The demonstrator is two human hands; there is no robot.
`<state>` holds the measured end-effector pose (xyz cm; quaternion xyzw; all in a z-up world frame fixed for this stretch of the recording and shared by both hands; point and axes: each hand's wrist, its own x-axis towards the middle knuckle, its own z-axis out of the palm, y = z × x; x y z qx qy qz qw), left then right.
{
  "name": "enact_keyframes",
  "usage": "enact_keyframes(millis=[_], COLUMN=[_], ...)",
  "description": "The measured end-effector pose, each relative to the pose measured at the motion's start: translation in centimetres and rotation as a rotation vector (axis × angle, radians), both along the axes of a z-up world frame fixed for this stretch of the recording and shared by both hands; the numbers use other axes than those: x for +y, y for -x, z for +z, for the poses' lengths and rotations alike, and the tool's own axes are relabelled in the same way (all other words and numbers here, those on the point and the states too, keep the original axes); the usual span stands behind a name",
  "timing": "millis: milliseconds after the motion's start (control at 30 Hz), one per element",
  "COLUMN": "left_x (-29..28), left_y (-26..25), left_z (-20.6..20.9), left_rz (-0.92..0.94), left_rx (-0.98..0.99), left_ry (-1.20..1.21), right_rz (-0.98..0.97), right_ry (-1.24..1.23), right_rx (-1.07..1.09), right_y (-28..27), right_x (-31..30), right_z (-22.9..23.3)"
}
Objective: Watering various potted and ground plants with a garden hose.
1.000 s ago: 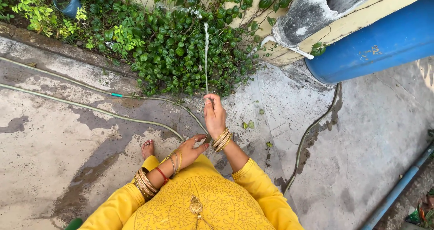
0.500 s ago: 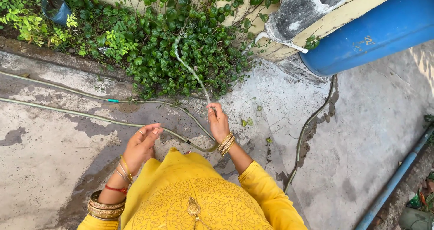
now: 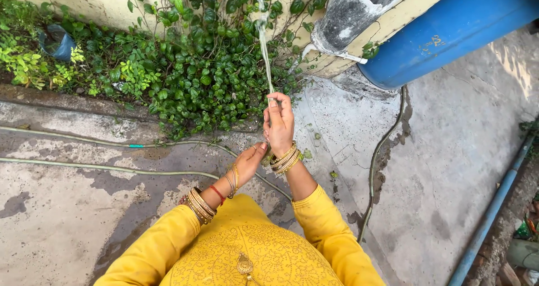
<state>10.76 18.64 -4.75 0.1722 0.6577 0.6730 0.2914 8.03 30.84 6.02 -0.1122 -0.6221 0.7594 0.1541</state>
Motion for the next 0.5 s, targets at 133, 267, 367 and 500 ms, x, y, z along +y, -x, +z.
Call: enact_keyframes(millis=[133,267,367,500], left_x=[0.2,-1.4,-1.6,-1.2], left_y=[-0.6,-1.4,-1.6,-2.0], left_z=[1.1,0.9,0.7,0.7], left_rz=[-0.043,-0.058,-0.044,-0.047], left_rx=[0.055,0.066,0.018,0.02], left_ry=[-0.013,0.047,0.05,0.081], right_rz=[-0.098,0.128,0.029,-0.002], right_ry=[0.018,-0.216,-0.049,-0.069], right_rx=[0.004,-0.016,-0.096,-0.091], right_y=[-0.2,-0.8,-0.6,-1.0], right_x=[0.1,-1.1,-1.1,-0.6], right_z=[0.9,-0.6,-1.2,-1.7])
